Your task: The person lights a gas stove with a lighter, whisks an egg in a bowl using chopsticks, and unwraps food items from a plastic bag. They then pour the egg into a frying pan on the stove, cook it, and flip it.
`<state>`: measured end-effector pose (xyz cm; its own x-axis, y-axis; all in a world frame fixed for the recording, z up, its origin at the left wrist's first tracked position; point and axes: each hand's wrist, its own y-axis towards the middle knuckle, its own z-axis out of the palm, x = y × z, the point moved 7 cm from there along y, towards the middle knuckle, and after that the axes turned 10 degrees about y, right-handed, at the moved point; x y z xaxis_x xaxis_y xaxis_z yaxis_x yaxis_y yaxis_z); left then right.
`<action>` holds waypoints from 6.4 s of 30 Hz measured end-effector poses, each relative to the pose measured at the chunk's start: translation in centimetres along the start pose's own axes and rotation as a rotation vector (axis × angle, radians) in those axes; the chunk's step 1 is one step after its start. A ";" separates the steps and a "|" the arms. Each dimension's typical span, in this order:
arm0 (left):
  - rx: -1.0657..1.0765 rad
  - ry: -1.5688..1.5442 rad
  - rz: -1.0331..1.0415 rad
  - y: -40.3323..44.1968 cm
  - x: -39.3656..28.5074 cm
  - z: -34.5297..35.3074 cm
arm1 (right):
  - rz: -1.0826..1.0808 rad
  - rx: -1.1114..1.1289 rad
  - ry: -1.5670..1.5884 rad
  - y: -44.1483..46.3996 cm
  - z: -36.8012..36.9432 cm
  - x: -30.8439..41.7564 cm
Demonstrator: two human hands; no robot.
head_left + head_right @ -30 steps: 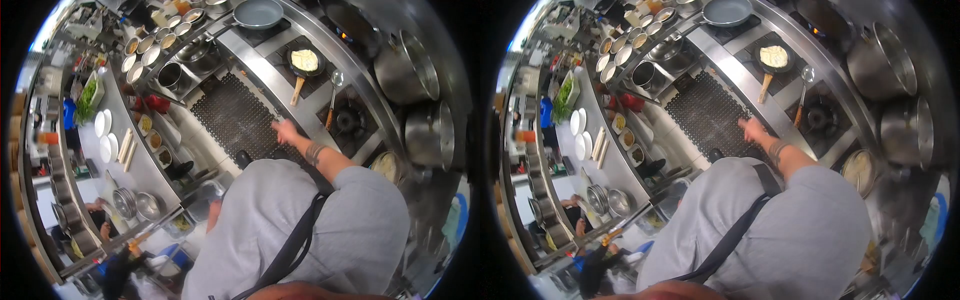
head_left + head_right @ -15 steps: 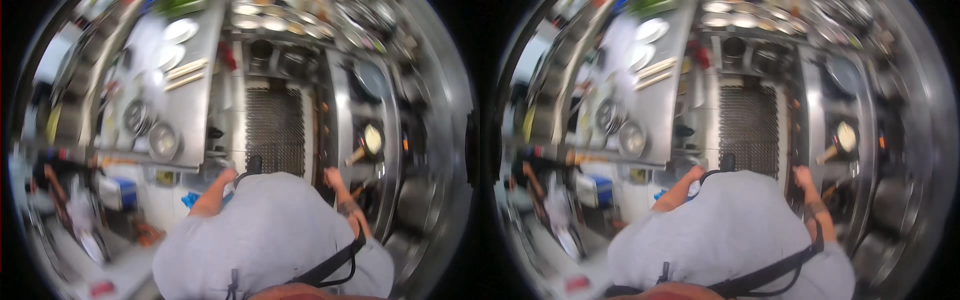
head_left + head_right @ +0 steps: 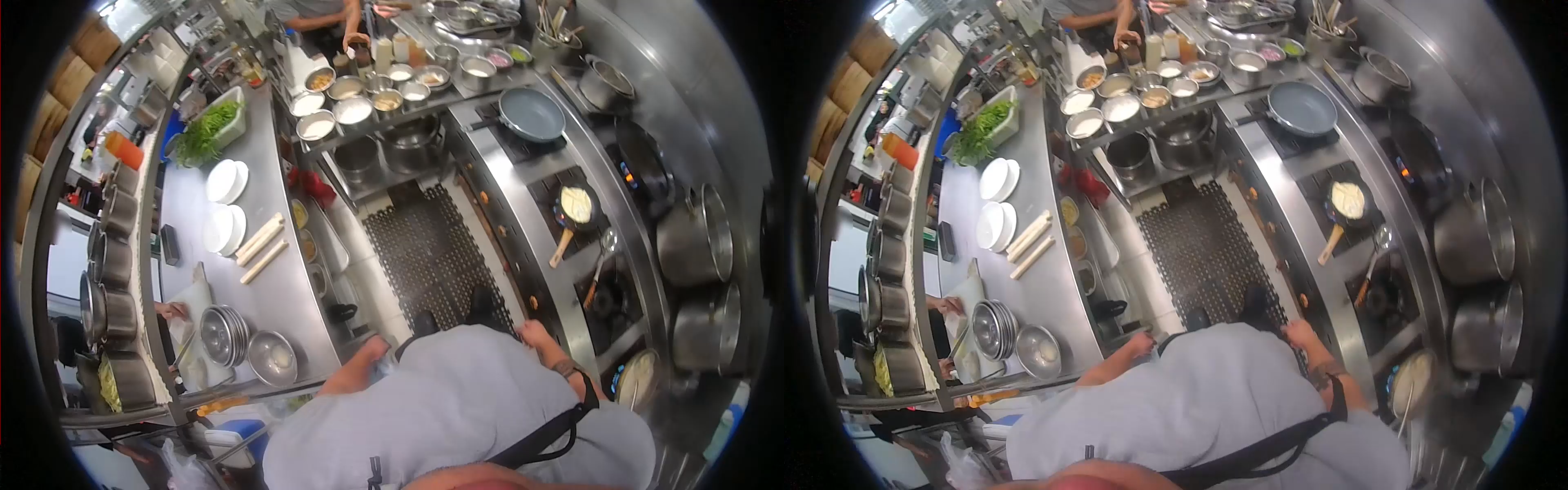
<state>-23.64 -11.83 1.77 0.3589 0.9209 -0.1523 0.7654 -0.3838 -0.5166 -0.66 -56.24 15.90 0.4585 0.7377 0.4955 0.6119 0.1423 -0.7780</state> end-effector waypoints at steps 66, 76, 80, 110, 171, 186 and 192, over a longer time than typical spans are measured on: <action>-0.186 -0.750 -0.766 3.6 -1.0 -6.7 | -0.131 -0.334 0.790 8.7 -15.3 7.0; -0.105 -0.996 -1.173 -1.9 -13.7 0.4 | 0.031 -0.008 0.966 14.3 -15.2 8.4; -0.136 -0.957 -1.168 -1.3 -16.1 0.5 | 0.192 0.099 1.130 17.2 -15.2 7.7; -0.168 -0.986 -0.680 -6.8 -8.4 -0.2 | -0.147 0.205 -0.055 4.2 -1.4 9.1; -1.244 0.195 -1.420 -29.3 7.0 -32.6 | -0.222 0.089 -0.177 2.1 -7.2 1.5; -0.939 -0.132 -1.800 -30.5 0.9 -23.8 | -0.205 0.199 0.011 6.3 -2.6 10.2; -1.097 -0.299 -1.267 -20.0 1.2 -28.3 | -0.297 -0.517 -0.001 8.4 -8.6 3.8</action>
<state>-23.39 -5.05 35.77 -0.7280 0.5952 -0.3402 0.4996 0.8004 0.3314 11.71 -57.92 14.53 0.2195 0.7162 0.6625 0.9484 0.0025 -0.3170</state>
